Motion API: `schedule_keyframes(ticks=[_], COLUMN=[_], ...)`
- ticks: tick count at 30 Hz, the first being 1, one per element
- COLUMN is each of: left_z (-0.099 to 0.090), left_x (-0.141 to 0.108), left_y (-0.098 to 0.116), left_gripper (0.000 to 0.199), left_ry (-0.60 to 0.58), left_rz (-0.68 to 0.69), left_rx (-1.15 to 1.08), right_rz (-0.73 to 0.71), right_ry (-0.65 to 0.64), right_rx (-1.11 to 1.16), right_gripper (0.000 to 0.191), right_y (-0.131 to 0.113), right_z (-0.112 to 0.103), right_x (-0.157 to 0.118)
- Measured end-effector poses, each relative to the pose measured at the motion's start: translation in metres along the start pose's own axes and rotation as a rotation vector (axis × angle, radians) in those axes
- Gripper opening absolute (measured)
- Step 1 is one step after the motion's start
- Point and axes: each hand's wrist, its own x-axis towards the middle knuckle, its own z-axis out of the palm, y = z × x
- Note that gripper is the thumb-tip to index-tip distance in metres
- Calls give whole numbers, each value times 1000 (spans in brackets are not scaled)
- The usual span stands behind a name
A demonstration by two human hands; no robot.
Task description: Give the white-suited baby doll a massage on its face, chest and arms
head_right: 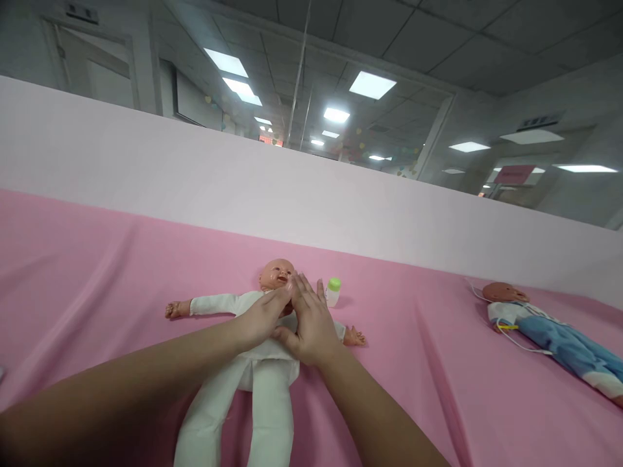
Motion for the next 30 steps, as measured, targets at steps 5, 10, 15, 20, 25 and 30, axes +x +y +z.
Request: schedule_keyframes(ticks=[5, 10, 15, 20, 25, 30], left_z=[-50, -78, -77, -74, -74, -71], left_x=[-55, -74, -69, -71, -73, -73], left_y=[-12, -43, -56, -57, -55, -32], left_gripper=[43, 63, 62, 66, 63, 60], left_ry=[-182, -117, -110, -51, -68, -281], left_rz=[113, -47, -83, -163, -184, 104], left_rx=[493, 719, 694, 672, 745, 805], right_rz=[-218, -328, -262, 1, 207, 597], right_ry=[42, -49, -203, -306, -348, -343], right_rx=[172, 560, 652, 424, 256, 123], right_gripper=[73, 43, 40, 52, 66, 77], right_y=[-22, -63, -67, -29, -9, -5], right_z=[-2, -8, -3, 7, 17, 16], right_x=[2, 4, 3, 2, 3, 1])
